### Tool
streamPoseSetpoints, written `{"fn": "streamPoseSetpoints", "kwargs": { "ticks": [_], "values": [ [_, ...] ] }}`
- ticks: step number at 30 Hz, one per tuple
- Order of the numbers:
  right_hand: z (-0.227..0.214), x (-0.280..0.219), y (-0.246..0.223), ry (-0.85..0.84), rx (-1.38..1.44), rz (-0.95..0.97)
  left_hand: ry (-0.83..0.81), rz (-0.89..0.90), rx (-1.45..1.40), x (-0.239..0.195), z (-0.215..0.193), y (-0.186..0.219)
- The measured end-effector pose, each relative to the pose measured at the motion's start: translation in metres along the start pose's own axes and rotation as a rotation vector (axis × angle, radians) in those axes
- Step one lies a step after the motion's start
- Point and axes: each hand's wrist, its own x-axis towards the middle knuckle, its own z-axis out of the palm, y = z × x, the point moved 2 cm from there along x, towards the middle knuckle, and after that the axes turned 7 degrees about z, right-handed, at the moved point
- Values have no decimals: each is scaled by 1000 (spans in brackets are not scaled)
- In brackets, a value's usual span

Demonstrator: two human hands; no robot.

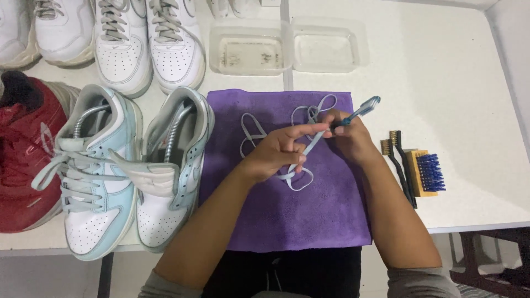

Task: The person scrubs a pair of light blue shoelaces with a toothbrush on a purple towel. They repeatedly dip the brush into a container of water and continue scrubbing the laces to remove dirt.

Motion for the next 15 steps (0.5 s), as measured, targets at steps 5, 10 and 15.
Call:
{"fn": "streamPoseSetpoints", "kwargs": {
  "ticks": [5, 10, 15],
  "values": [
    [-11, 3, -12, 86, -53, -100, 8, -84, 30, 7, 33, 33],
    [-19, 3, -21, 221, -255, -156, 41, -154, 133, 6, 18, 12],
    [-18, 1, -32, 296, -388, -213, 135, -161, 187, 6, 1, -9]
  ]
}}
